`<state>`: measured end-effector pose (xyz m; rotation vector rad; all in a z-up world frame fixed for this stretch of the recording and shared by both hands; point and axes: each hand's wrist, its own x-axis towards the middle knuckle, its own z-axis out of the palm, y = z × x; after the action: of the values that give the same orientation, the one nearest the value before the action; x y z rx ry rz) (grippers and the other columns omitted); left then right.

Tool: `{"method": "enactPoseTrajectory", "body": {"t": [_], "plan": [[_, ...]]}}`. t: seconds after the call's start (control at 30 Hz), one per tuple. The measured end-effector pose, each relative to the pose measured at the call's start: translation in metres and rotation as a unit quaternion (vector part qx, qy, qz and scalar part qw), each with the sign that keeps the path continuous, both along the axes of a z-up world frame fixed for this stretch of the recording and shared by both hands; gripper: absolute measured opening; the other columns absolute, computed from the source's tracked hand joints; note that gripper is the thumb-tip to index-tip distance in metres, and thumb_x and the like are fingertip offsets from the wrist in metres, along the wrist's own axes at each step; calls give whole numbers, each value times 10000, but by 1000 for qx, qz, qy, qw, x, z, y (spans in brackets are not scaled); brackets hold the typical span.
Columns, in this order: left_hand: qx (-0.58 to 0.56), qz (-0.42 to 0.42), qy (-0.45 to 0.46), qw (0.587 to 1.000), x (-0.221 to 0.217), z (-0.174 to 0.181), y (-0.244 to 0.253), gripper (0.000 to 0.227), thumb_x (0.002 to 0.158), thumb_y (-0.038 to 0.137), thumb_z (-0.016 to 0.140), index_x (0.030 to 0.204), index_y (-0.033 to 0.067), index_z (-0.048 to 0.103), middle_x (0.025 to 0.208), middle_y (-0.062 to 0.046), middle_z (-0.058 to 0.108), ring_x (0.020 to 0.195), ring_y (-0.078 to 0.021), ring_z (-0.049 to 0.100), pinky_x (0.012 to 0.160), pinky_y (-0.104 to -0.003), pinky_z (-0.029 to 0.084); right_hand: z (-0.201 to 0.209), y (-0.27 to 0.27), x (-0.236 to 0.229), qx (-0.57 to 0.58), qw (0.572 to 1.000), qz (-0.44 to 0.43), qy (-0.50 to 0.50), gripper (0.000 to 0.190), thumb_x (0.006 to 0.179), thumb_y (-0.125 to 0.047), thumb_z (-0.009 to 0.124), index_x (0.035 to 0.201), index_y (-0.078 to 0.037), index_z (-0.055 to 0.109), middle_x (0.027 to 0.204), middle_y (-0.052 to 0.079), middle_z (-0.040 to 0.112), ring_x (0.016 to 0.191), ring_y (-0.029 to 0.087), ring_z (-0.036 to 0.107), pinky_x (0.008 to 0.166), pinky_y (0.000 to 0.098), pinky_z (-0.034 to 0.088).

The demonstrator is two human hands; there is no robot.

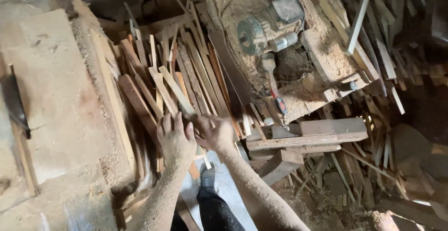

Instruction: Feeding thin wooden strips through a table saw to trim or shape them in a workshop environment.

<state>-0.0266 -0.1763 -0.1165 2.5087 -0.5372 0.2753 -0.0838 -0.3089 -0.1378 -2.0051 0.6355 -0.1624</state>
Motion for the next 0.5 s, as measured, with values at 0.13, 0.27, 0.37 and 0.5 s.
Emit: {"method": "enactPoseTrajectory", "body": {"t": [0.13,0.27,0.37,0.5], "plan": [[33,-9,10,999,-6,-12,1,476,899,341,699,1314,113,658,1333,-174,586,1289,-430,531,1056,-559,445,-39,-38,-26,-111,972,-182,101,467,781,-418,822,1075,-101,647,917,182,684,1007,395,675,954,464,537],[-11,-42,43,998,-15,0,-14,325,951,350,666,1228,181,692,1167,-136,643,1142,-371,627,975,-530,512,0,-4,-27,5,970,-117,211,391,797,-430,783,1032,-131,691,923,160,754,1022,369,721,901,496,577],[-49,10,140,989,-27,-21,-36,377,926,365,673,1252,176,651,1077,-160,704,1002,-388,712,822,-496,586,65,42,-14,195,965,-99,142,466,997,-491,481,1241,-139,667,1146,222,728,1208,419,629,1032,518,502],[-30,58,173,983,-7,-68,-23,827,653,656,828,1255,134,608,1038,-169,712,933,-376,739,761,-478,607,-7,56,-33,37,999,17,16,321,898,-245,667,1120,-20,719,970,313,702,970,526,664,876,548,559]]}}
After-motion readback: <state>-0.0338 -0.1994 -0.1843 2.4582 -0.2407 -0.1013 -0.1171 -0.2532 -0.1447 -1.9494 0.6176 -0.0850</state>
